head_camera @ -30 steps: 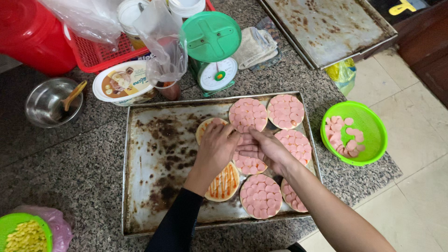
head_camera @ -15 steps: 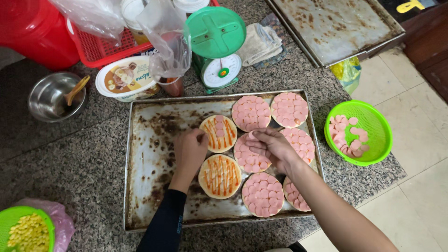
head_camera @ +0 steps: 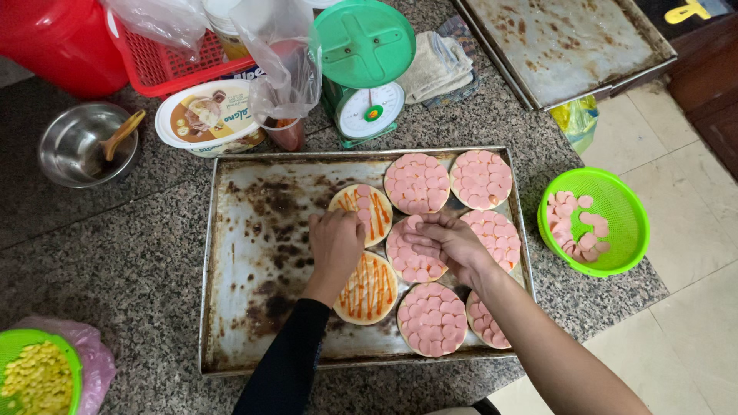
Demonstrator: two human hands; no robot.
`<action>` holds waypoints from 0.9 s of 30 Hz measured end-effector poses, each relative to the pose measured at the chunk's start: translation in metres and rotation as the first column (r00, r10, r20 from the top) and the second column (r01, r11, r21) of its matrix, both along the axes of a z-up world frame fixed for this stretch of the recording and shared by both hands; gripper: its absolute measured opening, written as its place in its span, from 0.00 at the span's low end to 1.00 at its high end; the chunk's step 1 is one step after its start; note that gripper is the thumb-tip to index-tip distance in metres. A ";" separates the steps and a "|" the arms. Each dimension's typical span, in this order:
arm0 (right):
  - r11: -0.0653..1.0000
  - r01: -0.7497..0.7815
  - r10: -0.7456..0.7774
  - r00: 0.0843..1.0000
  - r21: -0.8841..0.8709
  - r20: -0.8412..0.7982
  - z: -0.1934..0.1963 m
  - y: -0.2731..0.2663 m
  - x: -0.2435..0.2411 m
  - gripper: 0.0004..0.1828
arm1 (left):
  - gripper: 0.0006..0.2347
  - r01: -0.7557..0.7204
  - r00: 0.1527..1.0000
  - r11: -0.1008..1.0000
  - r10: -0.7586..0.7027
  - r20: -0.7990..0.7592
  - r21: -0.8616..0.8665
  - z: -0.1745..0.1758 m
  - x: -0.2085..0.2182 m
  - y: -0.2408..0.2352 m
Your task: The person places sliced sausage pieces by hand onto small round dough bases arranged on a metal baking tray. The dough bases already have sauce applied. The person picks slices from a green colander and arranges them in overlapping patterns on each base.
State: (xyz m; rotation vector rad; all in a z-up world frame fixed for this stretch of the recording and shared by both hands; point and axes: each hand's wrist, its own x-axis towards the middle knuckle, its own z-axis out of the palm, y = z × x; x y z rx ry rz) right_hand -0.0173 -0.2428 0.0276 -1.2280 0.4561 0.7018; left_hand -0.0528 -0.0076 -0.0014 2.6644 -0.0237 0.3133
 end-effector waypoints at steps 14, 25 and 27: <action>0.996 -0.077 0.076 0.996 0.033 0.038 0.008 0.018 -0.003 0.17 | 0.08 -0.016 0.997 0.969 -0.003 -0.076 -0.245 0.053 0.001 -0.003; 0.954 -0.266 0.283 0.951 -0.139 0.125 0.018 0.030 -0.011 0.19 | 0.06 0.124 0.989 0.973 -0.106 0.100 -0.193 0.061 -0.018 0.001; 0.959 -0.247 0.264 0.958 -0.138 0.114 0.017 0.027 -0.011 0.19 | 0.07 -0.035 0.999 0.953 0.034 -0.008 -0.302 0.053 -0.018 0.012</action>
